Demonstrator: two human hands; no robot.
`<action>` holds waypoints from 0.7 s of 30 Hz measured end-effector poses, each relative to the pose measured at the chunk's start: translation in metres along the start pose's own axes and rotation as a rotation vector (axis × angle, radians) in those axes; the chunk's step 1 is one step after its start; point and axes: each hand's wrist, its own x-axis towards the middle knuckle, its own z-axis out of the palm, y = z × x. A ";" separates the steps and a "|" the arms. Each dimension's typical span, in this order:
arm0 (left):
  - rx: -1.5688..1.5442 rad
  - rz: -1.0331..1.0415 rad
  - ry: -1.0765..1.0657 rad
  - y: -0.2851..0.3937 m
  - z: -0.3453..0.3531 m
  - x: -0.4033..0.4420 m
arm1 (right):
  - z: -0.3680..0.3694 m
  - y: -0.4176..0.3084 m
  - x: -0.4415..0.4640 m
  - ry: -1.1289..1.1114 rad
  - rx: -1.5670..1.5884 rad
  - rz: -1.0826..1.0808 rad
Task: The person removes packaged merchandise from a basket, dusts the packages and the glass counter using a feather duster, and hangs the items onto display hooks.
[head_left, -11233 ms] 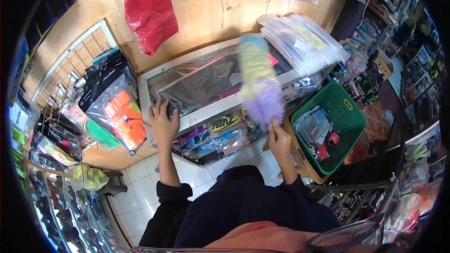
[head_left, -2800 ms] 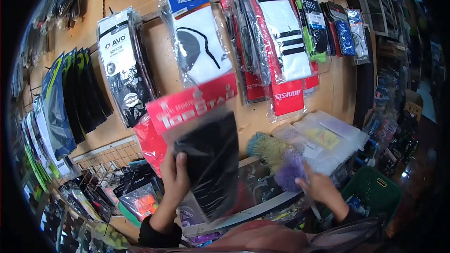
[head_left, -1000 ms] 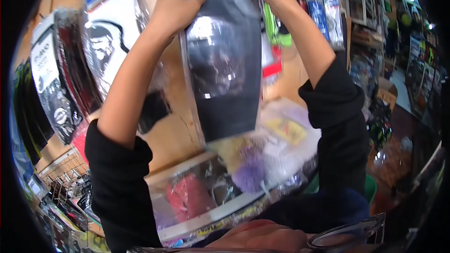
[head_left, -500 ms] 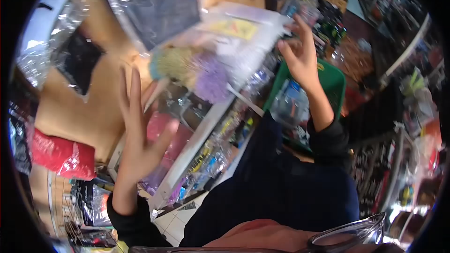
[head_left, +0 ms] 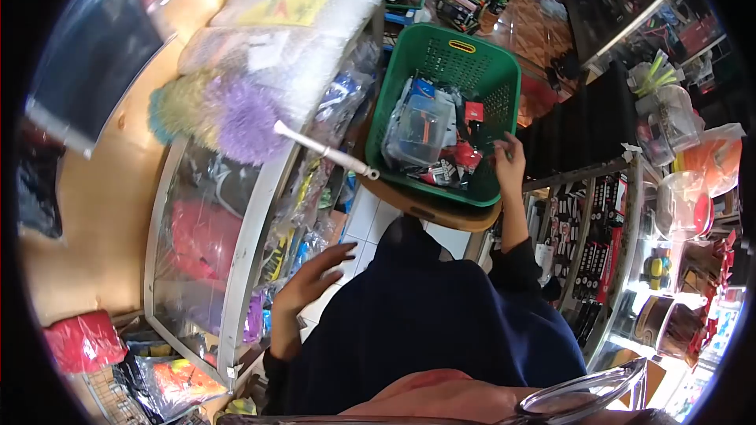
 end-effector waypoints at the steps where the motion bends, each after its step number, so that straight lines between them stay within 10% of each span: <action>1: -0.033 0.005 0.048 -0.022 -0.001 0.032 | 0.005 0.012 0.015 -0.037 0.031 0.005; 5: -0.037 0.010 0.214 -0.102 -0.004 0.160 | 0.031 0.045 0.058 -0.181 0.118 0.107; 11: 0.751 0.084 0.542 -0.147 -0.010 0.299 | 0.064 0.130 0.104 -0.268 0.012 0.290; 14: 1.216 -0.030 0.660 -0.166 -0.002 0.323 | 0.083 0.155 0.136 -0.336 0.087 0.469; 21: 1.216 -0.236 0.531 -0.185 -0.006 0.325 | 0.171 0.287 0.225 -0.384 0.042 0.466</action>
